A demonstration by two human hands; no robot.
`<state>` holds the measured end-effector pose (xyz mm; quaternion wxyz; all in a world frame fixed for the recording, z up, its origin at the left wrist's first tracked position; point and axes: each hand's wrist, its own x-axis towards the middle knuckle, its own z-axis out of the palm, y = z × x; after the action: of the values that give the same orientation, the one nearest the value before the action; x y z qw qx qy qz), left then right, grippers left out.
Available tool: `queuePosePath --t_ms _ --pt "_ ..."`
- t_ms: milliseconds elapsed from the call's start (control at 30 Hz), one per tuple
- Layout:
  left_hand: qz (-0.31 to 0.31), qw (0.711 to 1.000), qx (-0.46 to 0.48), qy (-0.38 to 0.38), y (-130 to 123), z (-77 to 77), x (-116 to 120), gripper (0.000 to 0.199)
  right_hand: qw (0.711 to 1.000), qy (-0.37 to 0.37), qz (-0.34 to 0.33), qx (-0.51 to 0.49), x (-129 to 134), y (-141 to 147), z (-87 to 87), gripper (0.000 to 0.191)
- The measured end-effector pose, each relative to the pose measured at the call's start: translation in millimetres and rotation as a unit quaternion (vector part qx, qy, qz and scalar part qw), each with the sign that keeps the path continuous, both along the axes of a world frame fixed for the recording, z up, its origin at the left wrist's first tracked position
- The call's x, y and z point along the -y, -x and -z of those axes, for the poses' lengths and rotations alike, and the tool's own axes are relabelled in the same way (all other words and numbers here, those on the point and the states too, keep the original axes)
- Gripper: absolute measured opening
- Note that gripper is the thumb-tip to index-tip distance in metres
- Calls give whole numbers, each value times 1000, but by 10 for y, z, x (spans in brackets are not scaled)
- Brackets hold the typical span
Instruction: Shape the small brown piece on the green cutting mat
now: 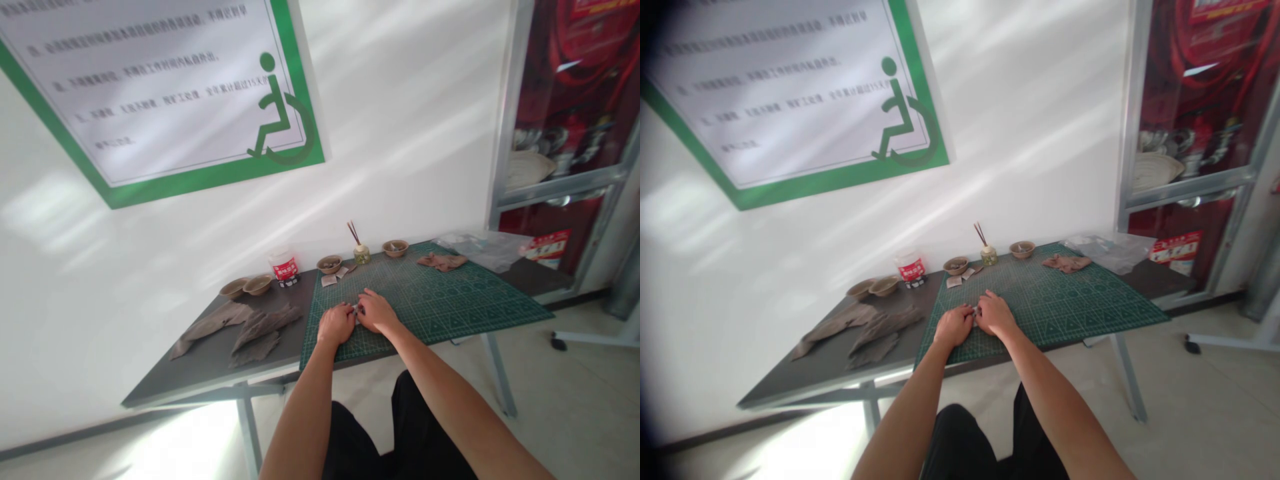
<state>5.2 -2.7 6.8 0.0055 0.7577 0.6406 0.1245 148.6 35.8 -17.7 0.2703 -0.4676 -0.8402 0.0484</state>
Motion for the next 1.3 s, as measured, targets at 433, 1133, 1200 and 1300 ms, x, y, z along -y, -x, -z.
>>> queuePosePath --t_ms 433,1133,1200,1300 --pt "8 1000 -3 -5 22 -6 -7 34 1000 1 2 9 -34 10 -42 27" --pt "16 999 -12 -25 29 44 -34 34 1000 -2 20 -12 -47 15 5 25" --pt "16 1000 -11 -23 28 34 -29 34 1000 -2 11 -4 -62 15 3 26" --pt "9 1000 -11 -8 20 7 -14 35 1000 -4 -16 5 -65 9 -5 26"
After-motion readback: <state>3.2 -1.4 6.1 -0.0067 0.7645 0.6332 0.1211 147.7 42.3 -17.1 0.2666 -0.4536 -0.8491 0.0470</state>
